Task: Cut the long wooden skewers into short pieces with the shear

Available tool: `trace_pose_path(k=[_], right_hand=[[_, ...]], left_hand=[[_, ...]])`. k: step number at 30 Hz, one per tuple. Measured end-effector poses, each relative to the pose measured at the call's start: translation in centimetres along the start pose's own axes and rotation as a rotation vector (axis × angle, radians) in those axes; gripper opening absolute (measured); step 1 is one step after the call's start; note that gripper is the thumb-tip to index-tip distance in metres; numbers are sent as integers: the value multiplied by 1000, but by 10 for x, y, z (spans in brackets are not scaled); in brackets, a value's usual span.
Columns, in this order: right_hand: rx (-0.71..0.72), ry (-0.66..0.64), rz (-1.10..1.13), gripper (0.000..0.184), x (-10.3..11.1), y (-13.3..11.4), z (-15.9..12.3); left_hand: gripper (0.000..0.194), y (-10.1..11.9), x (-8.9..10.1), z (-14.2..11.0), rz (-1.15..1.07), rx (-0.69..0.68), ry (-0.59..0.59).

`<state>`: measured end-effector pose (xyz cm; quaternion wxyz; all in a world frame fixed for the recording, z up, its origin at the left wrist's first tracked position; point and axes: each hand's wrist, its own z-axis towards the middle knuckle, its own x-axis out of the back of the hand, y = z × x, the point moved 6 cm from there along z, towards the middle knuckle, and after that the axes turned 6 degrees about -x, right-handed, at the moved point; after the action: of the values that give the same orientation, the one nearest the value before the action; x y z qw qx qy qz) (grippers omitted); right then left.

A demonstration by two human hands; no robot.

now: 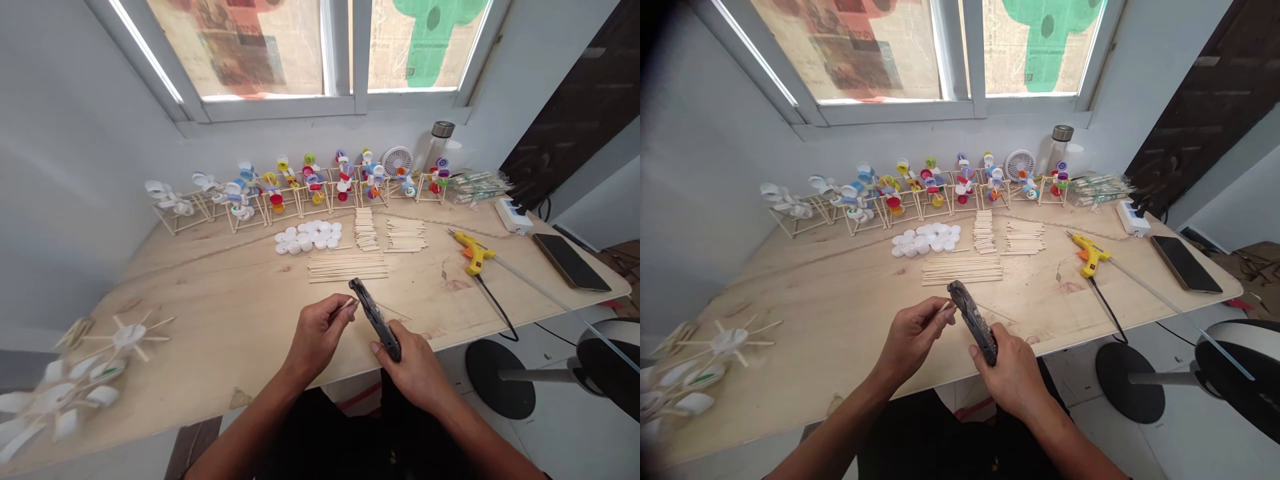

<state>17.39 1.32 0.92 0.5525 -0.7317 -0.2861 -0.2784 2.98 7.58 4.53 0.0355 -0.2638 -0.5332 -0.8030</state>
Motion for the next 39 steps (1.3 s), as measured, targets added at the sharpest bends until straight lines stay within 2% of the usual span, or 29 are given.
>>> trace_pose_path(k=[4, 7, 12, 18, 25, 28, 31, 34, 39], right_hand=[[36, -33, 144, 10, 5, 3, 0], [19, -25, 272, 14, 9, 14, -1], [-37, -6, 510, 20, 19, 34, -8], [-57, 26, 565, 21, 32, 46, -19], [-73, -2, 584, 21, 26, 54, -23], [-65, -9, 603, 21, 25, 54, -23], [-58, -8, 621, 22, 26, 53, -22], [-52, 3, 639, 22, 27, 54, -23], [-38, 14, 666, 24, 28, 60, -25]], left_hand=[[19, -13, 3, -3, 63, 7, 80], [17, -17, -3, -1, 148, -69, 77], [18, -11, -35, 5, 310, -269, -55], [18, -4, -78, 0, 579, -523, -254], [17, 0, -90, -17, 704, -749, -411], [17, 3, -90, -22, 744, -825, -420], [18, 1, -92, -20, 757, -833, -416], [21, -6, -92, -8, 684, -744, -381], [22, -15, -90, 42, 582, -496, -277]])
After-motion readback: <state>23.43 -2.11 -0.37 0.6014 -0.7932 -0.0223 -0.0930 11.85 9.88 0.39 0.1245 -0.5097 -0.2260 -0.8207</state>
